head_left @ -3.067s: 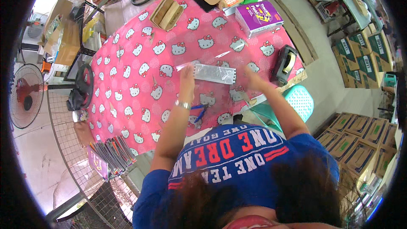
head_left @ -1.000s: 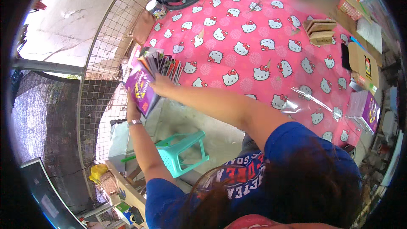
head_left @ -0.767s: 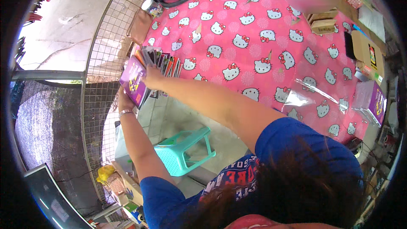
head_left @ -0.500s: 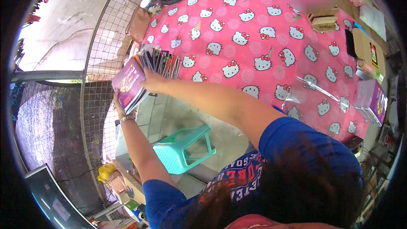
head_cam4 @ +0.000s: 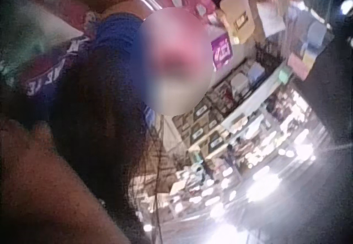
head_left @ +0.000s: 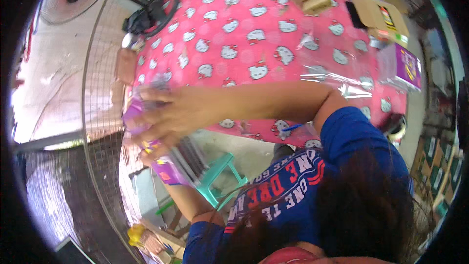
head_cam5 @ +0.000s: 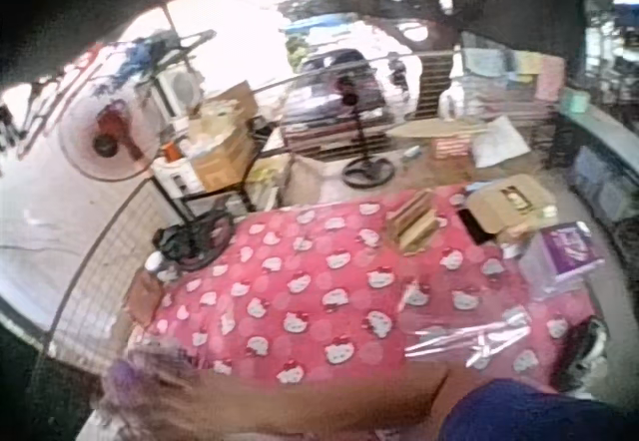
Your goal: The person sorts several notebooks with various cover designs on a table, places them into clear plastic bags one by one, and uses a tape dispenser to seal each bag.
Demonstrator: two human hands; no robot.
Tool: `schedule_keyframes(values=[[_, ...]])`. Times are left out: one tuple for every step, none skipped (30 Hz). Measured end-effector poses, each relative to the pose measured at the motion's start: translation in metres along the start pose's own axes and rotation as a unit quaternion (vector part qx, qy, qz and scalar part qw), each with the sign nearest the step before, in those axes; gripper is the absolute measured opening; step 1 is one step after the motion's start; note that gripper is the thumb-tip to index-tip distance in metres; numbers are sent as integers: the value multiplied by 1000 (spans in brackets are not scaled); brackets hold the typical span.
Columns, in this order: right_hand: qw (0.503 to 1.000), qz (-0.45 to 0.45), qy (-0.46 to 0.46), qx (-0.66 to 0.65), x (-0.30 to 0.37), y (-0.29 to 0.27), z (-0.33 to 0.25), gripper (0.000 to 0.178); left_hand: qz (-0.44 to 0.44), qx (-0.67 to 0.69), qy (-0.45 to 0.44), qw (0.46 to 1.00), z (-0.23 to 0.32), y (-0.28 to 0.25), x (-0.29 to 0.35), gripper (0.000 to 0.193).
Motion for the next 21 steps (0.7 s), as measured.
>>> schedule_keyframes(values=[[997, 8, -76, 20, 10, -29, -7, 55, -33, 10, -56, 998, -15, 21, -2, 75], [996, -80, -14, -30, 36, -51, -9, 58, -68, 33, -115, 990, -36, 38, -8, 75], [983, -159, 49, -80, 64, -78, -12, 60, -84, 47, -157, 983, -56, 63, -16, 75], [951, -192, 186, -154, 98, -100, -12, 67, -70, 57, -194, 977, -85, 86, -28, 75], [895, -214, 320, -225, 132, -123, -17, 75, 19, 31, -195, 980, -120, 124, -38, 77], [845, -185, 464, -189, 166, -151, -29, 83, 107, 2, -194, 975, -154, 163, -44, 79], [778, -148, 592, -152, 196, -173, -43, 91, 80, 42, -183, 979, -186, 162, -48, 74], [714, -39, 680, -165, 226, -191, -57, 91, 49, 88, -178, 979, -220, 161, -54, 68], [635, 67, 747, -185, 252, -194, -68, 91, 10, 21, -162, 986, -245, 153, -56, 63], [611, 96, 768, -169, 272, -204, -80, 91, -70, -130, -137, 980, -272, 153, -61, 62], [584, 127, 788, -147, 283, -218, -90, 92, -154, -278, -101, 943, -293, 163, -65, 65], [589, 176, 769, -174, 288, -229, -100, 93, -214, -336, -92, 913, -311, 170, -67, 71], [581, 184, 777, -157, 302, -238, -114, 93, -224, -245, -176, 927, -328, 195, -64, 76], [602, 216, 761, -109, 319, -248, -129, 95, -221, -157, -259, 927, -343, 221, -59, 80], [621, 245, 742, -61, 334, -256, -143, 96, -256, -165, -271, 913, -354, 243, -55, 86], [578, 270, 767, -76, 350, -258, -159, 95, -286, -174, -282, 899, -365, 254, -48, 92], [572, 273, 770, -70, 370, -260, -175, 95, -290, -172, -290, 896, -385, 242, -43, 92], [565, 152, 808, -73, 393, -255, -186, 93, -320, -261, -257, 874, -407, 211, -42, 95], [574, 131, 805, -68, 400, -257, -193, 92, -353, -343, -225, 841, -419, 212, -42, 98], [583, 111, 802, -64, 407, -259, -200, 90, -351, -304, -285, 838, -429, 210, -34, 97], [593, 92, 798, -58, 414, -259, -206, 88, -354, -304, -288, 836, -437, 209, -32, 97]])
Point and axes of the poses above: each hand's wrist, its own x-axis away from the middle knuckle, its own y-axis out of the palm, z = x × y, the point moved 3 cm from there along -x, towards the middle knuckle, and after that the axes turned 3 degrees about z, right-handed, at the moved point
